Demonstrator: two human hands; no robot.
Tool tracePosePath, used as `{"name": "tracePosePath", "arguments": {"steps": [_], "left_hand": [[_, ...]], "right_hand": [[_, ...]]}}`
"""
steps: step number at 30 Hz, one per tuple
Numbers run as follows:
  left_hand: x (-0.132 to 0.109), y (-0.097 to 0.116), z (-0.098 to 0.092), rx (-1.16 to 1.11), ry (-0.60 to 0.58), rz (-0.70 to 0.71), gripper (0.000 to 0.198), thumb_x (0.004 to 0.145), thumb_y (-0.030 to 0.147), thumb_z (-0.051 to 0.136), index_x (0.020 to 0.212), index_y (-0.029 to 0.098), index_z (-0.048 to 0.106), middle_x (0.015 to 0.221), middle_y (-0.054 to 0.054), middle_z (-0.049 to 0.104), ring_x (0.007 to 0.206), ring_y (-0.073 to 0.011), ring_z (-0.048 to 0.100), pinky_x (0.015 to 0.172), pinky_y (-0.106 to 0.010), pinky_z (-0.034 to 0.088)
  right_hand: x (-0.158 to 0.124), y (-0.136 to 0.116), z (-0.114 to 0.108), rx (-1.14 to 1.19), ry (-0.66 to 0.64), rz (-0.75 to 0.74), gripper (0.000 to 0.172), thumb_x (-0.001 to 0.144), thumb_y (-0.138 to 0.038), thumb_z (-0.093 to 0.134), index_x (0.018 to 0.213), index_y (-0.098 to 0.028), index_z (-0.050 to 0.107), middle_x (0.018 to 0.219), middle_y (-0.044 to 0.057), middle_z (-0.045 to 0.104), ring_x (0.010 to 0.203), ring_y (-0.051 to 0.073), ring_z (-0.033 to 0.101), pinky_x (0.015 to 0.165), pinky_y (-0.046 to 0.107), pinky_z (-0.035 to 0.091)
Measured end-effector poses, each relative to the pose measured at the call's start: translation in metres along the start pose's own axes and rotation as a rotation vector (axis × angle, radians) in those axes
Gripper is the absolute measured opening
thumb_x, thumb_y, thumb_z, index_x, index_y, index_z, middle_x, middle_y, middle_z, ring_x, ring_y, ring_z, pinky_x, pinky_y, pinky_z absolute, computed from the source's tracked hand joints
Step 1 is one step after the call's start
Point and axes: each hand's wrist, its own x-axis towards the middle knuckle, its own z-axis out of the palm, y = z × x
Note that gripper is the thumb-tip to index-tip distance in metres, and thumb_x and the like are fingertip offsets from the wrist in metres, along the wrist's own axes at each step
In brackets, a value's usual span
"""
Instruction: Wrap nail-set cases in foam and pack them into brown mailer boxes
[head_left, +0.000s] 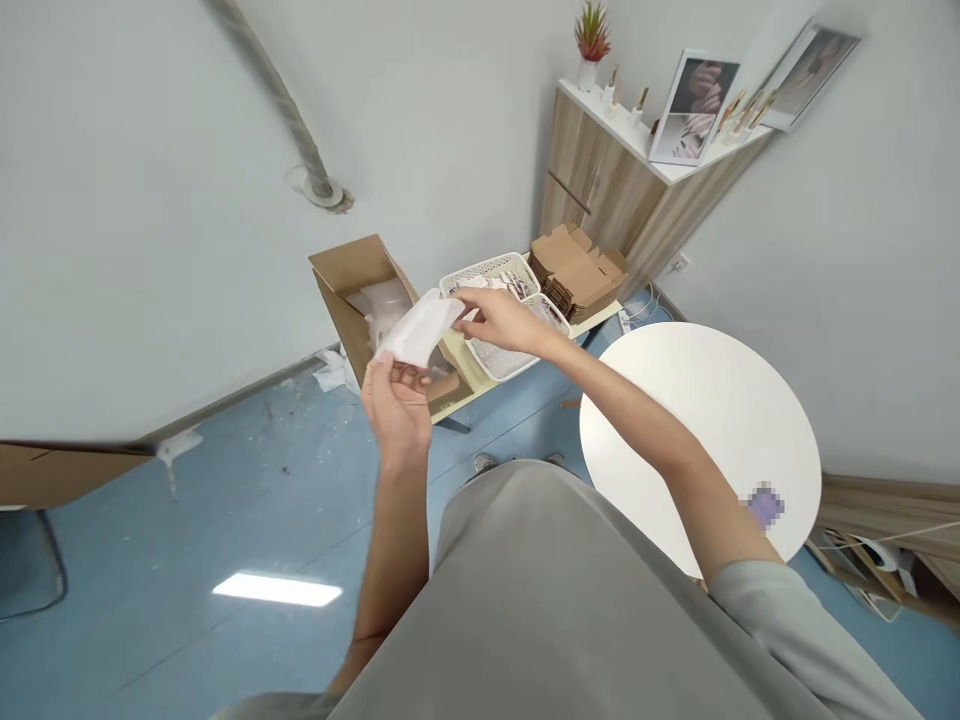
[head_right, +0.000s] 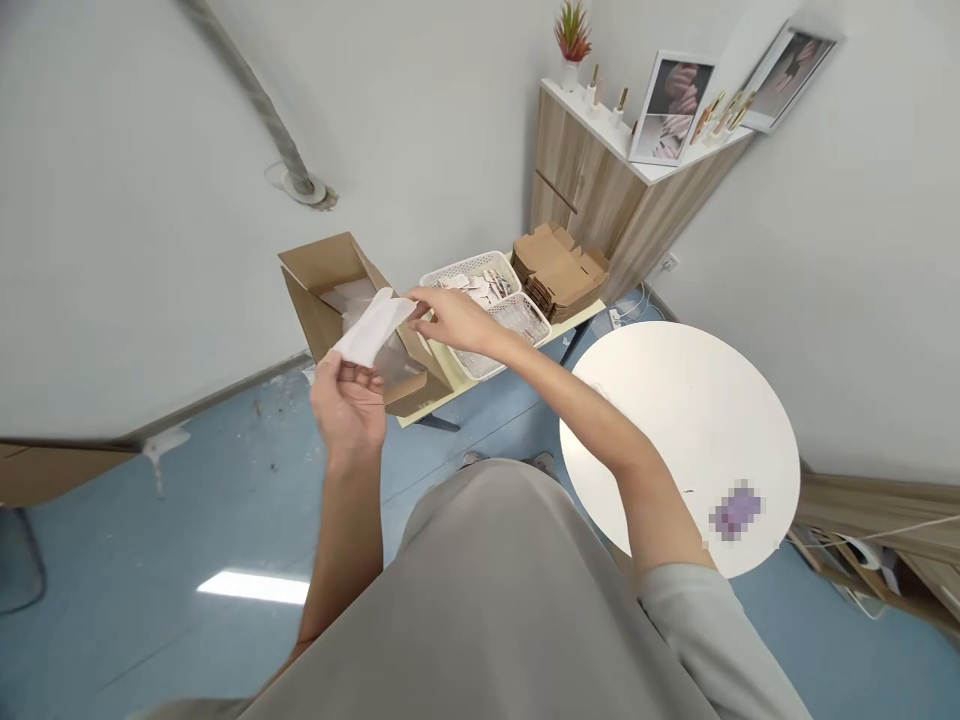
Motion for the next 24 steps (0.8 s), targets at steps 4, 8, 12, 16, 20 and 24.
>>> {"name": "tracePosePath", "arguments": {"steps": [4, 8, 12, 16, 20, 24], "left_hand": [[-0.025, 0.013, 0.025, 0.099, -0.114, 0.203, 0.026, 0.084, 0.041, 0.085, 0.091, 0.022, 0.068, 0.107, -0.007, 0.081, 0.102, -0.0211, 0.077, 0.084, -0.029, 0.06], [-0.048, -0.007, 0.047, 0.339, -0.319, 0.276, 0.024, 0.08, 0.042, 0.085, 0.086, 0.023, 0.072, 0.098, -0.005, 0.079, 0.105, -0.0253, 0.075, 0.095, -0.037, 0.061], [-0.067, -0.056, 0.068, 0.767, -0.578, 0.453, 0.02, 0.081, 0.041, 0.083, 0.081, 0.024, 0.073, 0.101, -0.006, 0.077, 0.104, -0.0284, 0.072, 0.096, -0.041, 0.059], [-0.092, -0.109, 0.093, 0.999, -0.948, 0.466, 0.024, 0.084, 0.038, 0.08, 0.072, 0.024, 0.065, 0.094, -0.006, 0.071, 0.098, -0.0279, 0.068, 0.095, -0.043, 0.058], [-0.118, -0.161, 0.116, 0.812, -1.168, 0.065, 0.035, 0.085, 0.05, 0.089, 0.088, 0.023, 0.067, 0.109, -0.009, 0.075, 0.11, -0.0299, 0.072, 0.101, -0.043, 0.057], [-0.132, -0.216, 0.139, 0.534, -0.99, -0.422, 0.058, 0.086, 0.067, 0.091, 0.119, 0.025, 0.07, 0.122, -0.011, 0.081, 0.121, -0.0317, 0.076, 0.101, -0.04, 0.061]], "right_hand": [[-0.02, 0.012, -0.005, 0.152, 0.142, -0.001, 0.048, 0.108, -0.043, 0.065, 0.152, -0.023, 0.069, 0.137, 0.012, 0.08, 0.124, 0.028, 0.075, 0.115, 0.045, 0.057], [-0.084, 0.023, -0.04, 0.432, 0.361, 0.06, 0.056, 0.113, -0.068, 0.054, 0.144, -0.025, 0.073, 0.132, 0.011, 0.081, 0.123, 0.026, 0.076, 0.112, 0.044, 0.061], [-0.168, 0.044, -0.061, 0.625, 0.443, 0.159, 0.069, 0.104, -0.083, 0.06, 0.138, -0.026, 0.077, 0.131, 0.01, 0.081, 0.127, 0.028, 0.075, 0.113, 0.047, 0.062], [-0.238, 0.075, -0.042, 0.737, 0.588, 0.274, 0.077, 0.081, -0.077, 0.093, 0.136, -0.027, 0.077, 0.141, 0.01, 0.077, 0.133, 0.032, 0.071, 0.116, 0.049, 0.061], [-0.299, 0.101, -0.01, 0.84, 0.839, 0.459, 0.072, 0.079, -0.072, 0.095, 0.132, -0.027, 0.076, 0.129, 0.009, 0.08, 0.12, 0.029, 0.075, 0.11, 0.048, 0.064], [-0.359, 0.117, 0.016, 0.817, 1.056, 0.591, 0.067, 0.081, -0.07, 0.093, 0.129, -0.027, 0.074, 0.13, 0.011, 0.079, 0.12, 0.029, 0.075, 0.112, 0.048, 0.062]]}}
